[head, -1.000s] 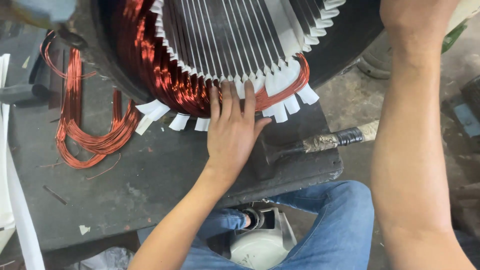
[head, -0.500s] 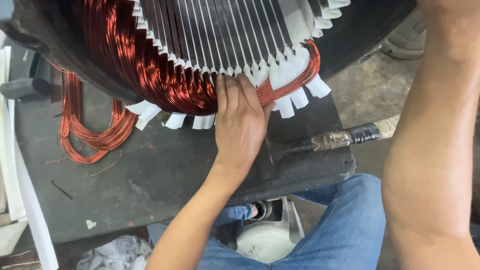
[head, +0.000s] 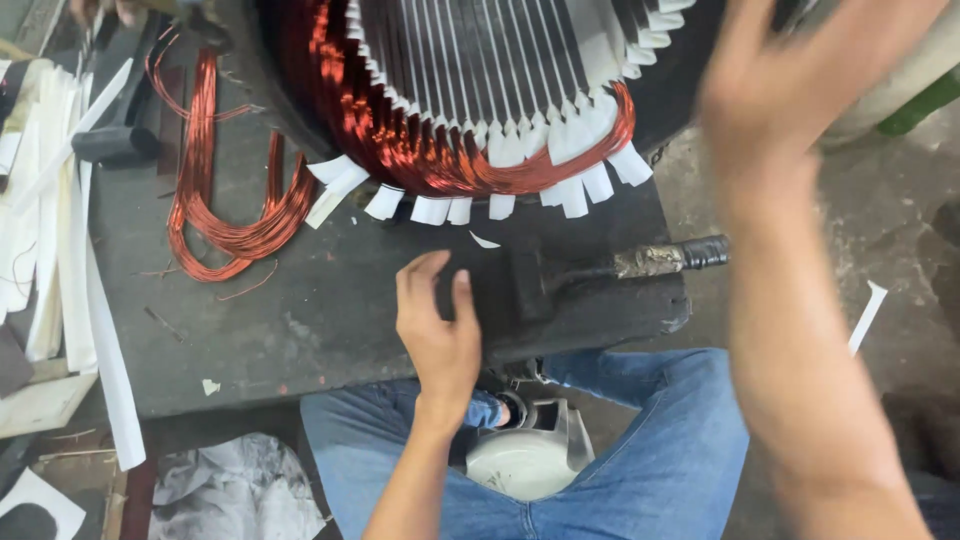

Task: Inserting and seating copper wire coils into the slots of an electric motor stator using a mallet.

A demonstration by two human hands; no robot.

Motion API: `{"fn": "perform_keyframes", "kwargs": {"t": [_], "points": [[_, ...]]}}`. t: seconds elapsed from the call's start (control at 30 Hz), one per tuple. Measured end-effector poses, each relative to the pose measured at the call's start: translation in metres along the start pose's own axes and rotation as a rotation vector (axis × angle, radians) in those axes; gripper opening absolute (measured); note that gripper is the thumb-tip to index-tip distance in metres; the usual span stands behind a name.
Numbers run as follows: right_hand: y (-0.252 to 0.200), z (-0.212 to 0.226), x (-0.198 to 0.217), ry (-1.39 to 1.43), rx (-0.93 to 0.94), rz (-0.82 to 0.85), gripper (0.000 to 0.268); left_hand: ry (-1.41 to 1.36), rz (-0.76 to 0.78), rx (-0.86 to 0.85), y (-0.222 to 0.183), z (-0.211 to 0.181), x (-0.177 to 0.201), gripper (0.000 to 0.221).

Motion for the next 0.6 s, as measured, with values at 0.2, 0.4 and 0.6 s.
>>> {"fn": "perform_keyframes", "kwargs": {"t": [0.2,0.4,0.6], "points": [[-0.089,0.186,-0.016,0.669,0.513,0.512,0.028,-0.617,-0.061,0.497,0.024,0.099,-0.017,0.023],[-0.116,0.184,-0.067,0.607,0.450,0.568,0.034,-0.613,-0.071,0.703,0.022,0.110,-0.046,0.038],[-0.113,0.174,-0.074,0.554,0.228,0.581,0.032,-0.562,-0.120,0.554,0.029,0.121,-0.061,0.021]]}}
Point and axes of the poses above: each hand's wrist, its own y-axis towards the middle knuckle, its own x-axis out of the back of the hand, z = x × y, the point moved 10 cm from there along y, towards the middle knuckle, and after that the axes turned 11 degrees about -y, right-handed, at the moved point
